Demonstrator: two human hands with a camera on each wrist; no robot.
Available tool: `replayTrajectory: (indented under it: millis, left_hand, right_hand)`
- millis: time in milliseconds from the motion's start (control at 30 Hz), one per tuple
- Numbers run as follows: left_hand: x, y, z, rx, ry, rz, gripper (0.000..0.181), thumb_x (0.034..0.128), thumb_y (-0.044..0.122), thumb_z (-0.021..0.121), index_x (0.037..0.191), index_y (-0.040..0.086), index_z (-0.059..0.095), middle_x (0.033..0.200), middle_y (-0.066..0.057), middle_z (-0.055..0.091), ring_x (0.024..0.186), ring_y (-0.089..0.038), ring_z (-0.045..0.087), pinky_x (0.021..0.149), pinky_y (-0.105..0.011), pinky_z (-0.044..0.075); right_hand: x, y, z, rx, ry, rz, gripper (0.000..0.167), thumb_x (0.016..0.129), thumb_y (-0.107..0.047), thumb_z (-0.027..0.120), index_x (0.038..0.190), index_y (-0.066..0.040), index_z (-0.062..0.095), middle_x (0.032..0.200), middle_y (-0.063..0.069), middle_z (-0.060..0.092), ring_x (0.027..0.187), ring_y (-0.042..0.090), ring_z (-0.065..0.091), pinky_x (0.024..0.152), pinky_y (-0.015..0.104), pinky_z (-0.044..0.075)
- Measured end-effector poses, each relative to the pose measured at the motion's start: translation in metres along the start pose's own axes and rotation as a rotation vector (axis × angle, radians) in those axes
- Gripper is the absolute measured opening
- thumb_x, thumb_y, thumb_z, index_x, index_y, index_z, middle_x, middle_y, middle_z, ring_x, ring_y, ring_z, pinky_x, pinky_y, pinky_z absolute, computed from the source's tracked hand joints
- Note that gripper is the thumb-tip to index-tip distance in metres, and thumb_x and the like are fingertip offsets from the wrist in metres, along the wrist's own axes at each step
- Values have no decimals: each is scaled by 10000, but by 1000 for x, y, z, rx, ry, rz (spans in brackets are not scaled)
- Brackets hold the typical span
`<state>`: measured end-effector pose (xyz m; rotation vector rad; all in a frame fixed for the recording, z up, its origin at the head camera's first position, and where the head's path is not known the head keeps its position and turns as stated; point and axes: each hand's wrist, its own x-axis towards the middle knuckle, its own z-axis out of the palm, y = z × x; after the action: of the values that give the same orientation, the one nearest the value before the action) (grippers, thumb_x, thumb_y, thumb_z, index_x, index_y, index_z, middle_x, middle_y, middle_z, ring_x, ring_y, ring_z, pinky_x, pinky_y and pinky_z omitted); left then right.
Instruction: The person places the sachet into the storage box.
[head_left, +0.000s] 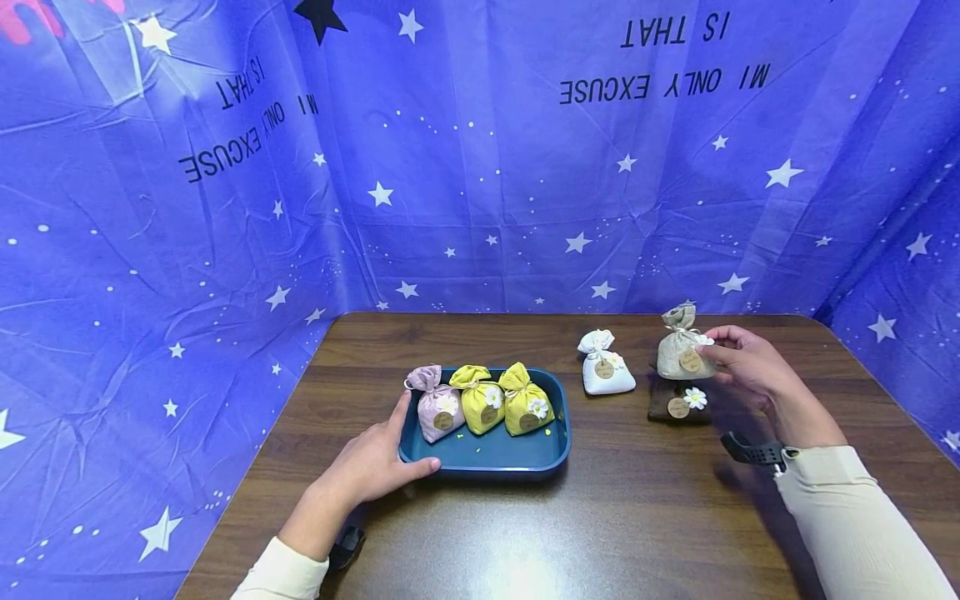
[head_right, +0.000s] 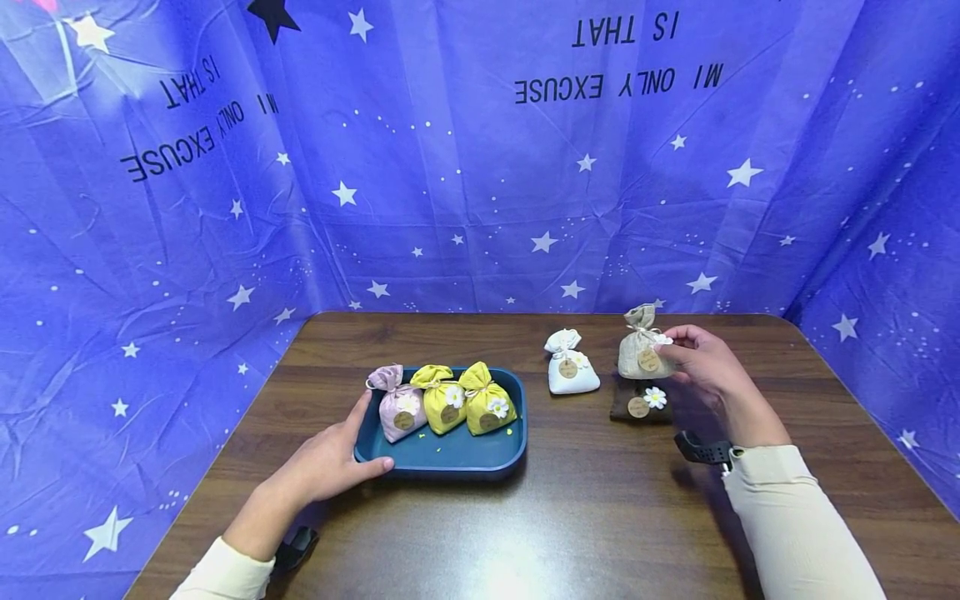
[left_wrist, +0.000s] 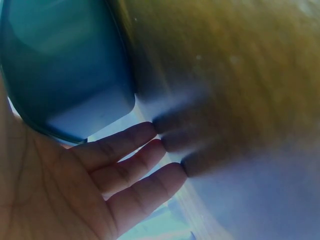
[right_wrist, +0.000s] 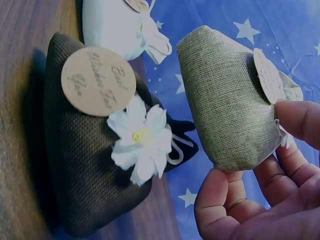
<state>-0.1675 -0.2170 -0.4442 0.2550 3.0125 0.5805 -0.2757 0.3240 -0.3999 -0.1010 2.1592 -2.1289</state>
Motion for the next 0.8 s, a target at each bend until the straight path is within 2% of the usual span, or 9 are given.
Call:
replayTrajectory:
  millis: [233, 467, 567, 633, 800]
  left_hand:
    - [0, 0, -1, -2, -2, -2, 1196, 763, 734, 671, 1602, 94, 107, 1298, -255, 594, 1128, -368, 614, 916, -522, 485]
    - [0, -1, 0, 6, 7, 14, 1197, 758, 752, 658, 1597, 84, 127, 1210, -271, 629, 1072, -374, 636, 893, -525, 493]
    - [0, -1, 0, 6, 5, 9, 1197, 755, 756, 656, 1598, 89, 128, 1203, -270, 631, 1069, -372, 637, 894, -524, 493]
    - [-1, -1, 0, 5, 6, 7, 1193, 759, 744, 665, 1599, 92, 125, 1205, -267, 631, 1071, -369, 636, 895, -524, 492]
    - [-1, -1, 1, 3, 9, 8, 1195, 760, 738, 668, 1601, 96, 113, 1218, -257, 629, 1085, -357, 633, 903, -517, 491]
  right_hand:
    - [4, -1, 6, -14, -9, 4, 173, 944, 4, 640, 947, -166, 607, 834, -78, 604, 693, 55, 591, 559, 215, 522]
    - [7, -1, 18, -49, -27, -13, 164, 949, 5, 629, 948, -155, 595, 806, -72, 598, 630, 42, 545, 501, 175, 456]
    - [8, -2, 23, -53, -40, 12, 158, 955, -7, 622, 961, -162, 592, 827, -70, 597, 662, 48, 572, 545, 193, 497]
    - [8, -1, 26, -38, -46, 26, 156, 956, -6, 618, 973, -159, 590, 842, -64, 595, 684, 54, 582, 568, 205, 511]
    - [8, 0, 34, 22, -52, 25, 165, 947, 16, 625, 1007, -122, 559, 852, -61, 588, 667, 55, 537, 523, 180, 452]
